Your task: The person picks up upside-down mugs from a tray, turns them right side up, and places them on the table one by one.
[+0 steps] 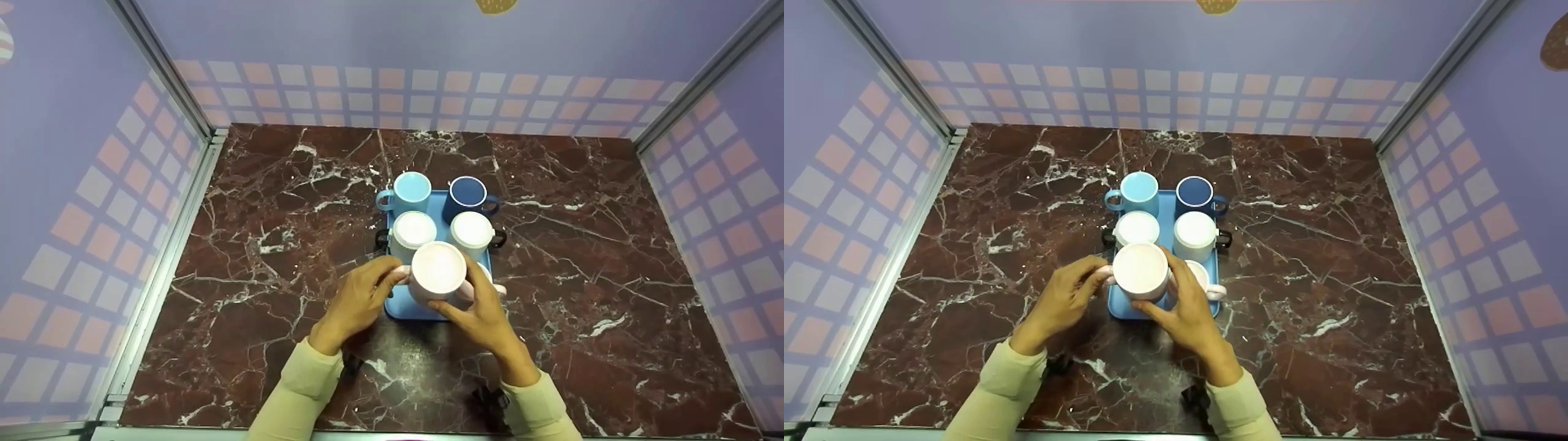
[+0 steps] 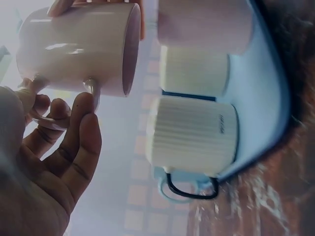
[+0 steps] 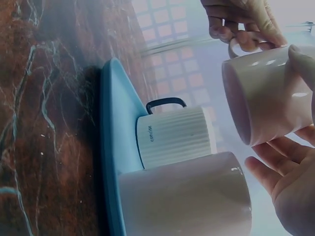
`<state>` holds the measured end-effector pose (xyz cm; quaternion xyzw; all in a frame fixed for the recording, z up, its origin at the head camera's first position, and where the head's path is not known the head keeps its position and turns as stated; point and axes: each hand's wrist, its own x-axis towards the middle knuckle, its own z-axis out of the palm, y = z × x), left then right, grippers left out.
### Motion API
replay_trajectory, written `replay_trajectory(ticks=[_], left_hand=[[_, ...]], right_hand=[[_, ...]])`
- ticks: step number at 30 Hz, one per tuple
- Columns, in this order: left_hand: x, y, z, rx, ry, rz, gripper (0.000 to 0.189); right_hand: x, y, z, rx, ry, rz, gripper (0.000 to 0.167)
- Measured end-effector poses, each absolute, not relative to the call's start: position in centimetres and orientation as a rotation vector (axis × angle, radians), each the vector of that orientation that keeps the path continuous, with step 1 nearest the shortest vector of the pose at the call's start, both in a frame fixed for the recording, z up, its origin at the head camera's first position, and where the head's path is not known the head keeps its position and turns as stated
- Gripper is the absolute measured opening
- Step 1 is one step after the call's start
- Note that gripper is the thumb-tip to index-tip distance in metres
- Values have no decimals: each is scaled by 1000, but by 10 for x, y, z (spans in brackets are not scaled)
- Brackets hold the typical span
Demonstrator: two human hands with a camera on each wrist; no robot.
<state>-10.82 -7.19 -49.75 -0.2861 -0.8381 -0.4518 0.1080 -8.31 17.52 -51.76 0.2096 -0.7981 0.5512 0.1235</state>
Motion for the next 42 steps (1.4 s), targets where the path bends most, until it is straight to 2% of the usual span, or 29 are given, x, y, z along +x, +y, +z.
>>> replay_trajectory(ticks=[19,31,42], left_hand=[[-111,-42,-483,-982,-2397,-1500,14],[-111,-38,-486,-967,-2359,-1647,14],[-109,-42,-489,-951,-2411,-1398,25]], right_hand=[[-75,195,-519,546,-2225,1733,98],[-75,192,-519,430,-2200,1676,96],[-74,190,-519,349,-2196,1627,94]])
